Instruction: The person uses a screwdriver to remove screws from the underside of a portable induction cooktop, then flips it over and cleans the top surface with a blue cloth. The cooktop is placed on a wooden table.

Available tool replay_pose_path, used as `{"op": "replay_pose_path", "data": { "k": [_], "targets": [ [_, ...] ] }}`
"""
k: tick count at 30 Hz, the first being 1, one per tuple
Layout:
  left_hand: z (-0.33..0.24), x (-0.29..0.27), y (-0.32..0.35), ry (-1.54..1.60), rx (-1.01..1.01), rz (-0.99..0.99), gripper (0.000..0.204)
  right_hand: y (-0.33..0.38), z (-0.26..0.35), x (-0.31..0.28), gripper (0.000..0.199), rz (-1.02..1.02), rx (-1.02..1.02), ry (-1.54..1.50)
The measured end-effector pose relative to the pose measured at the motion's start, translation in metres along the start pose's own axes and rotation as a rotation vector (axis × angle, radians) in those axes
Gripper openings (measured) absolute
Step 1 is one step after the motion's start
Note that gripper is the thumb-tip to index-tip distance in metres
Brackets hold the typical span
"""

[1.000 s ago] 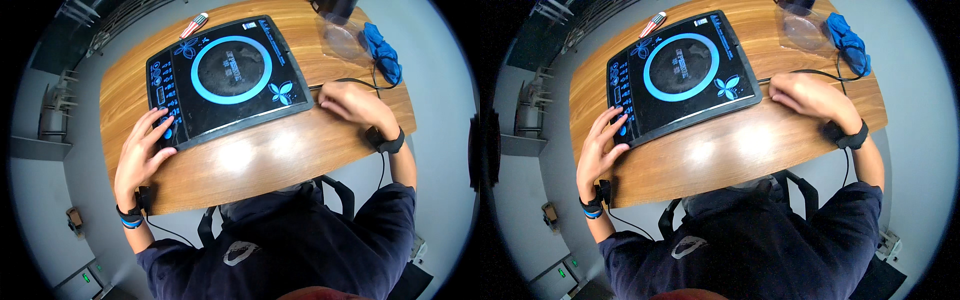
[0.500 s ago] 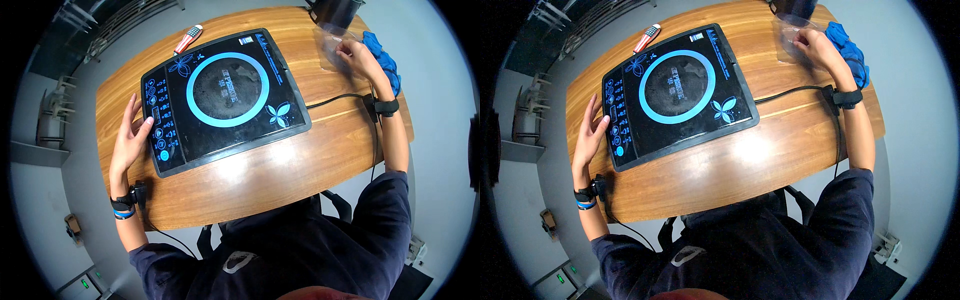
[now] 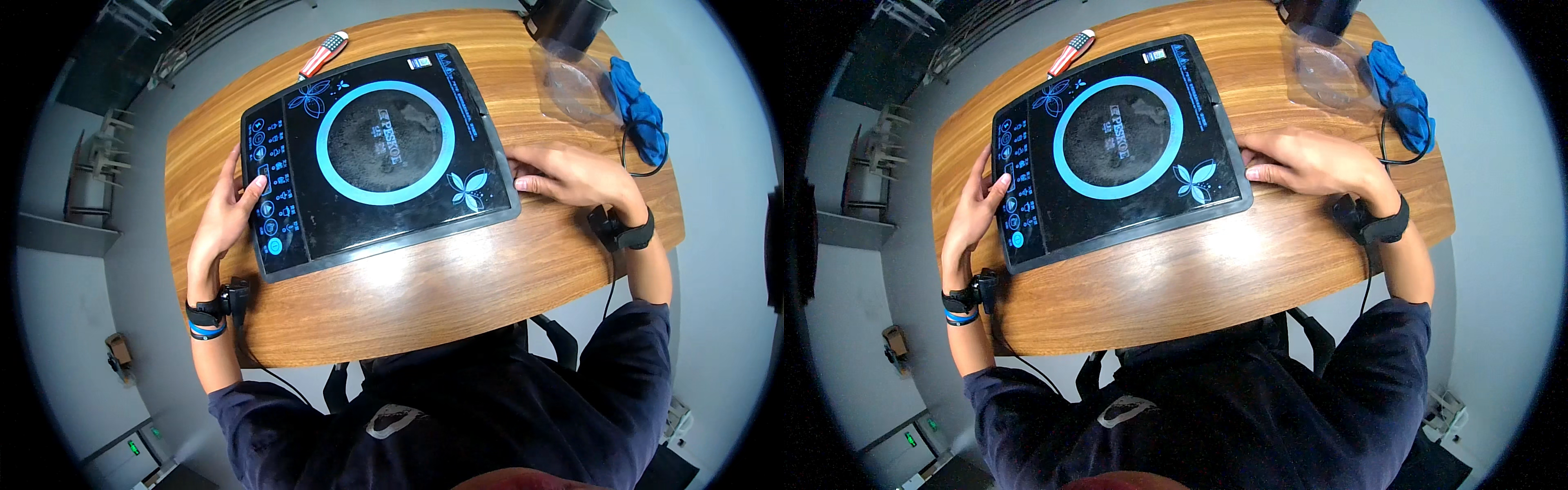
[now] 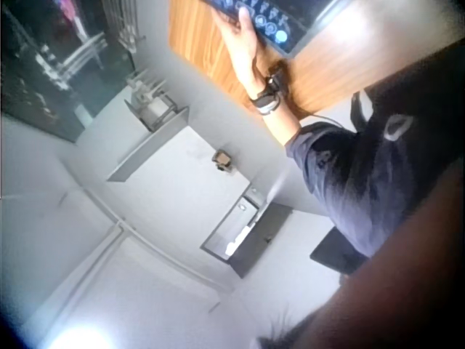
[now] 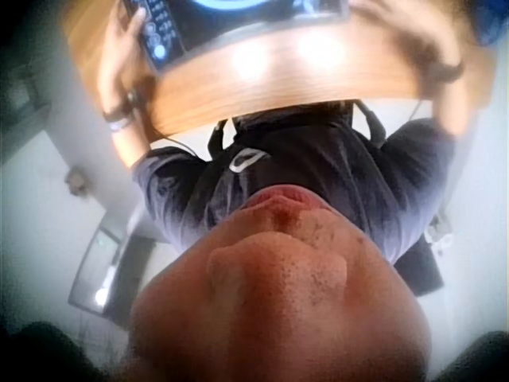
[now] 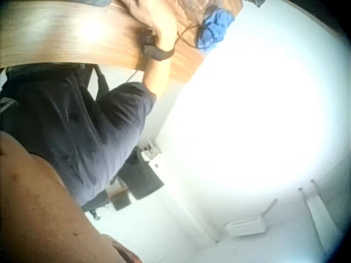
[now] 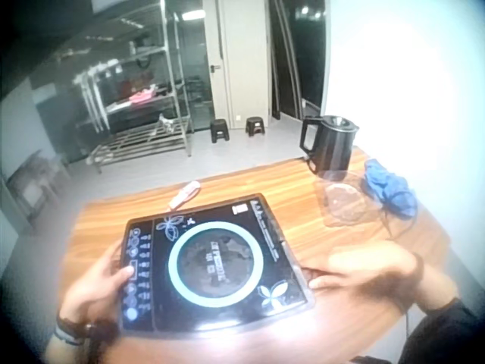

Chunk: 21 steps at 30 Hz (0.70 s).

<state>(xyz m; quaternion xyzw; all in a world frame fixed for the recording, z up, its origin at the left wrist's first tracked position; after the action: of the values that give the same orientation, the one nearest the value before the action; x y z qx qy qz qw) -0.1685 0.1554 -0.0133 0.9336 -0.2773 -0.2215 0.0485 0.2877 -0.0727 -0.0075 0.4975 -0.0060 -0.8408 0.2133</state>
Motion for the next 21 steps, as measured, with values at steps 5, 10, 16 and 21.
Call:
{"op": "replay_pose_path", "data": {
  "k": [5,10,16,21],
  "targets": [
    [0.012,-0.005,-0.003,0.045,-0.025,-0.006,0.08,0.001,-0.002,0.006,0.053,0.069,0.054,-0.068],
    [0.003,-0.001,0.004,-0.047,-0.059,-0.049,0.078,-0.004,-0.006,0.002,0.062,0.13,0.056,-0.108],
    [0.008,-0.005,0.006,-0.117,-0.071,-0.089,0.077,0.022,-0.026,0.009,0.049,-0.291,-0.212,0.189],
    [-0.047,0.026,0.033,-0.447,-0.019,-0.157,0.075,0.026,-0.018,0.003,0.048,-0.418,-0.219,0.304]
  ]
}}
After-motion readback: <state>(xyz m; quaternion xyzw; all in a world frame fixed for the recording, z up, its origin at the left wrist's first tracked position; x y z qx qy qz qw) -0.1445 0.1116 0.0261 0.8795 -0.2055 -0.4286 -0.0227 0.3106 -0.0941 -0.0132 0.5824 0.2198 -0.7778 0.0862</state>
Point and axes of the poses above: each hand's wrist, its own y-axis away from the middle knuckle, its own x-axis out of the palm, z = x × y, the point moved 2 cm from there along -y, towards the middle knuckle, and after that the axes turned 11 degrees about y, right-handed, at the moved point
